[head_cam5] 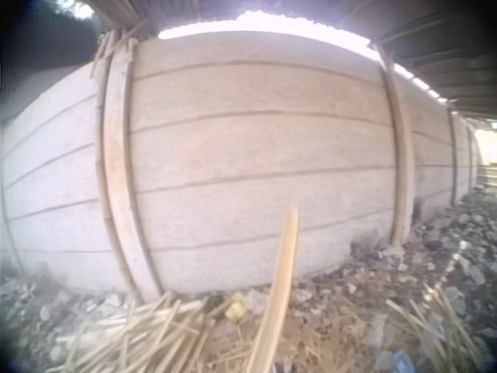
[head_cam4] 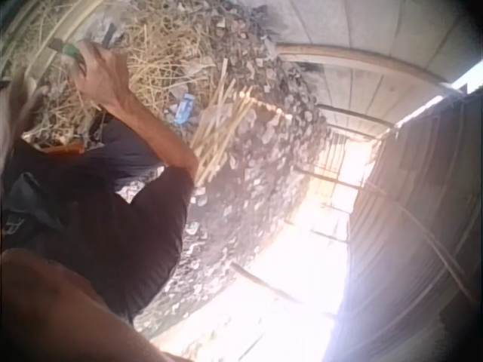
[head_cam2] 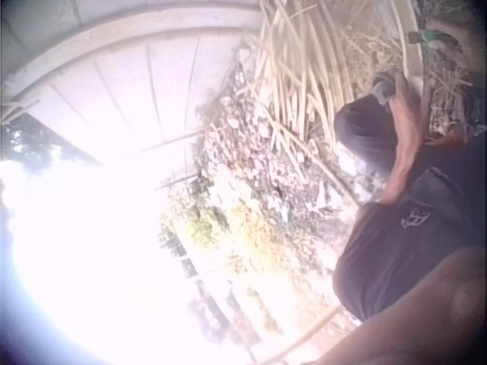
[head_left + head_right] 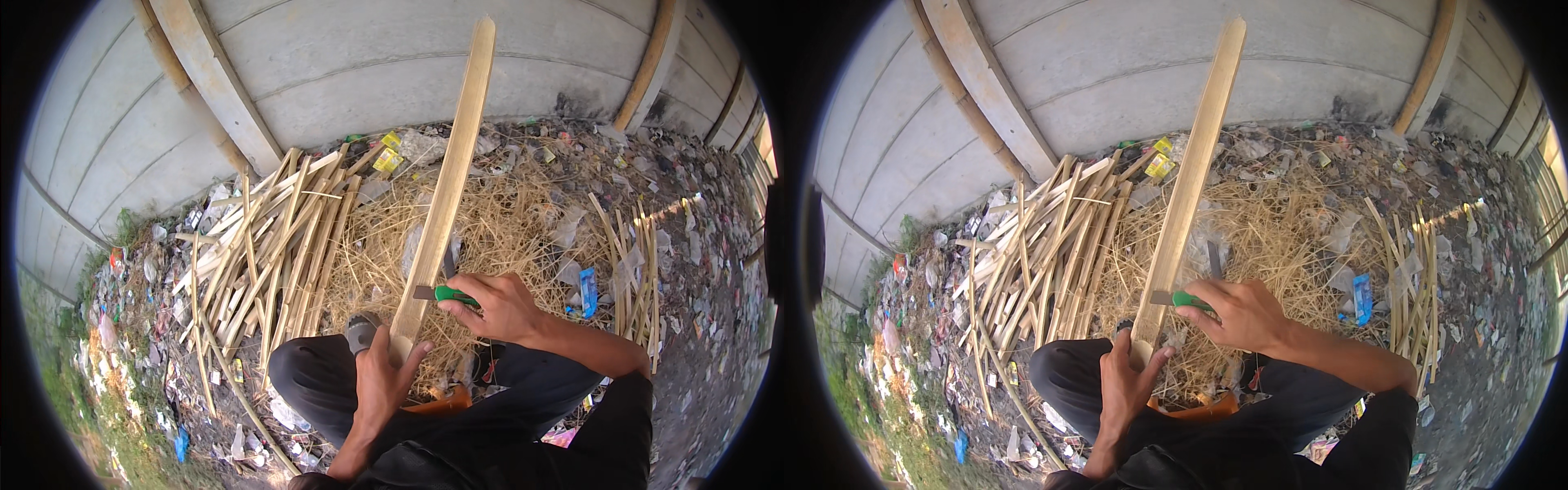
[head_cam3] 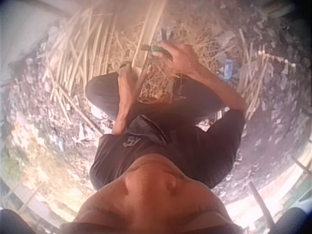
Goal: The person sits on the ground and uses a large knife to split long bamboo poles into thin strips. They then use a utility knife to further shave and refine the edges of the bamboo strips, holding them in their left hand while working.
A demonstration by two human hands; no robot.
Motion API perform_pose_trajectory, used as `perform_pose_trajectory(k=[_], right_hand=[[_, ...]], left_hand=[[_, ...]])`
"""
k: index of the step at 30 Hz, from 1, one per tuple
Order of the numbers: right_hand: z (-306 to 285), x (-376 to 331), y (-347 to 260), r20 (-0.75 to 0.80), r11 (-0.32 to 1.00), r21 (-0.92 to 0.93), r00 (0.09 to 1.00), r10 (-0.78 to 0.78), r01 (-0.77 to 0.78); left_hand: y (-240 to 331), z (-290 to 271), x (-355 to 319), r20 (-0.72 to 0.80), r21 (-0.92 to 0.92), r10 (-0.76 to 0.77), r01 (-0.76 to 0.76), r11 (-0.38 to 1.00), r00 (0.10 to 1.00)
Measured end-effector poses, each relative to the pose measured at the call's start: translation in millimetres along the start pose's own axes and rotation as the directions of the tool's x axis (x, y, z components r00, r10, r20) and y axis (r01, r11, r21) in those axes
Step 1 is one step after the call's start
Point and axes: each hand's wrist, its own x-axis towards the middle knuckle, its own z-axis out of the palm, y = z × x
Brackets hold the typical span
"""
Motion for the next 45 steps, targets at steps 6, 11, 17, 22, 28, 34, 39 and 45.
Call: perform_pose_trajectory(k=[6,11,17,22,28,34,39,45], right_hand=[[0,1,2,0.020,1.000,-0.015,1.000,-0.006,0.006],[-23,19,41,-0.119,0.978,0.062,0.972,0.203,-0.197],[-36,20,77,-0.094,0.938,-0.008,0.934,0.344,-0.346],[-54,7,189,-0.525,0.928,0.018,0.787,0.325,-0.371],[-55,-1,140,-0.101,0.742,0.299,0.754,0.649,-0.599],[-41,12,85,0.176,0.511,0.658,0.772,0.611,-0.553],[-29,17,72,0.190,0.495,0.683,0.785,0.589,-0.537],[-41,18,57,0.188,0.392,0.725,0.710,0.678,-0.566]], left_hand=[[-4,-3,-1,0.037,-0.031,-0.030,0.032,0.999,0.999],[-21,-4,-19,0.092,-0.004,-0.045,0.046,0.999,0.995],[-30,-10,-38,0.158,-0.035,-0.094,0.101,0.994,0.983],[-43,-28,-62,0.270,0.038,-0.113,0.107,0.994,0.956],[-49,-28,-54,0.207,-0.026,-0.124,0.132,0.991,0.970],[-35,-15,-40,0.195,-0.193,-0.122,0.160,0.968,0.973],[-33,-10,-39,0.227,-0.168,-0.042,0.081,0.982,0.973],[-33,-22,-27,0.169,-0.249,-0.051,0.093,0.964,0.984]])
